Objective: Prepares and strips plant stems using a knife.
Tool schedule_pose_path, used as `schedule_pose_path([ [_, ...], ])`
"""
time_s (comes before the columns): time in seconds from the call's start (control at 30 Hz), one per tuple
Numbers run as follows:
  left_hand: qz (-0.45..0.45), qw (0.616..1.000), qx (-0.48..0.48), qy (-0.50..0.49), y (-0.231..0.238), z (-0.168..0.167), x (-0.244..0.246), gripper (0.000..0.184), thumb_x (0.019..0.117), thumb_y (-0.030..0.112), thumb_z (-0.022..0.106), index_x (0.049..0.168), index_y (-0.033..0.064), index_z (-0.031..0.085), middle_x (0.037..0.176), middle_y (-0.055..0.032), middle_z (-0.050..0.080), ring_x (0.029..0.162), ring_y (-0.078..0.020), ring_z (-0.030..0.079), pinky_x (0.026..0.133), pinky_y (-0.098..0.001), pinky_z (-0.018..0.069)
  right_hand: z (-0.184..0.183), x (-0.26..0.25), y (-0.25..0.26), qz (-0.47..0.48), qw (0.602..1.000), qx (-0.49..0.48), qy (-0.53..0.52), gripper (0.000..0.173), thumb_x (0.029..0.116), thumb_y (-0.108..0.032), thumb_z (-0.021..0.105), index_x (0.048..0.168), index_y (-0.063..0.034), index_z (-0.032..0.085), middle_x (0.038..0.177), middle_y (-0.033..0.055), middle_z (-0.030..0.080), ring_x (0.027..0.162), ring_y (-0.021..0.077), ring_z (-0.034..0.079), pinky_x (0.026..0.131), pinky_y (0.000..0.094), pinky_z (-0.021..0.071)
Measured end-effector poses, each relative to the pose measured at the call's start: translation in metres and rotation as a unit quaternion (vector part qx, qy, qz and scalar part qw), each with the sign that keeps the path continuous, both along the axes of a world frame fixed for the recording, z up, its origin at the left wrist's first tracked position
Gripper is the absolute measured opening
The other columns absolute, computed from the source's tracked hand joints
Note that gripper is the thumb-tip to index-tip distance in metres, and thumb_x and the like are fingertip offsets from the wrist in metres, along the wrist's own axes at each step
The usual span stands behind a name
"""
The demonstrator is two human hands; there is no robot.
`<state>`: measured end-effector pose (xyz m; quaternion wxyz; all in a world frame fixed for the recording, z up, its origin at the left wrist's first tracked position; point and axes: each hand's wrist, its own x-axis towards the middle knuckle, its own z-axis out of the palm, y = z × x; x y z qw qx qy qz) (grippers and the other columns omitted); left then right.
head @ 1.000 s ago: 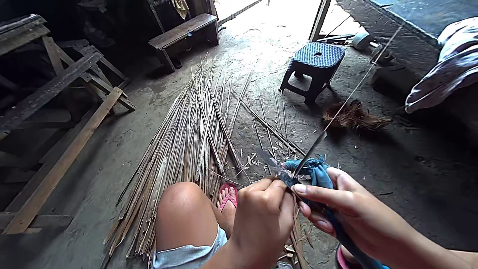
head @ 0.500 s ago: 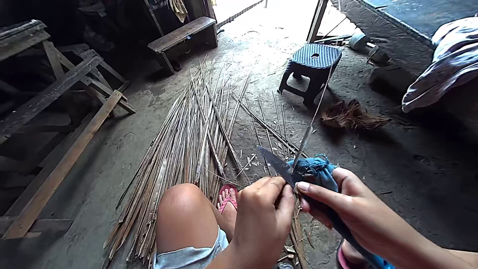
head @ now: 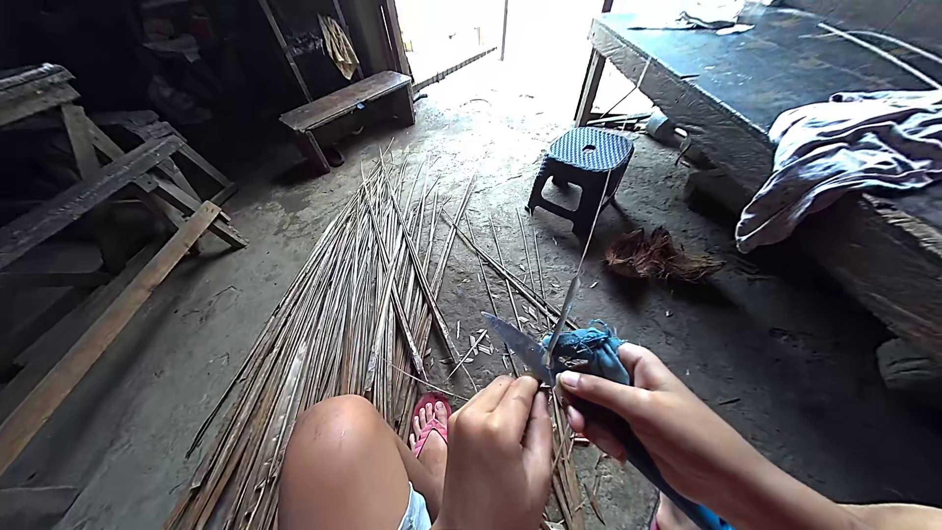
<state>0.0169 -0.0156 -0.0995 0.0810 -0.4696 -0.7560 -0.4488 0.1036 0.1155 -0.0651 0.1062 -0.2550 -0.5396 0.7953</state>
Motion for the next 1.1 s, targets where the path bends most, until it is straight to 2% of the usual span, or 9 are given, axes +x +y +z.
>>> schedule_pose_path([
  [0.33,0.017,0.999,-0.004,0.047,0.005,-0.003,0.002,0.017,0.0872,0.005,0.062,0.09,-0.0036,0.077,0.074,-0.0097,0.071,0.065,-0.0128,0.068,0.065,-0.0201,0.0547,0.004,-0.004,0.0,-0.038,0.998,0.005,-0.041,0.02,0.0971,0.008,0.047,0.086,-0.0067,0.055,0.058,-0.0008,0.064,0.041,0.0008,0.053,0.039,0.0127,0.0418],
  [0.47,0.013,0.999,-0.004,0.049,0.005,-0.004,0.001,0.018,0.0876,0.005,0.061,0.091,-0.0036,0.077,0.074,-0.0098,0.071,0.066,-0.0132,0.068,0.065,-0.0205,0.0547,0.003,-0.006,0.002,-0.048,0.998,0.001,-0.042,0.019,0.0957,0.007,0.047,0.085,-0.0068,0.055,0.057,-0.0003,0.062,0.04,0.0016,0.053,0.038,0.0132,0.0418],
  [0.97,0.03,0.997,-0.023,0.063,0.007,-0.008,-0.004,0.022,0.0875,0.005,0.06,0.096,-0.0036,0.078,0.076,-0.0095,0.071,0.066,-0.0134,0.068,0.064,-0.0206,0.055,0.0,-0.019,0.008,-0.042,0.996,0.027,-0.074,0.017,0.0994,0.006,0.048,0.088,-0.0043,0.054,0.058,0.0005,0.063,0.039,0.0017,0.053,0.037,0.0133,0.0405],
  [1.1,0.026,0.998,-0.025,0.051,0.005,-0.008,-0.005,0.025,0.0884,0.005,0.059,0.102,-0.0034,0.078,0.076,-0.0087,0.07,0.064,-0.0124,0.066,0.063,-0.0206,0.0544,-0.002,-0.021,0.015,-0.057,0.995,0.056,-0.06,0.016,0.1004,0.005,0.047,0.091,-0.0052,0.054,0.059,-0.0021,0.061,0.041,0.0011,0.052,0.038,0.0135,0.0417],
])
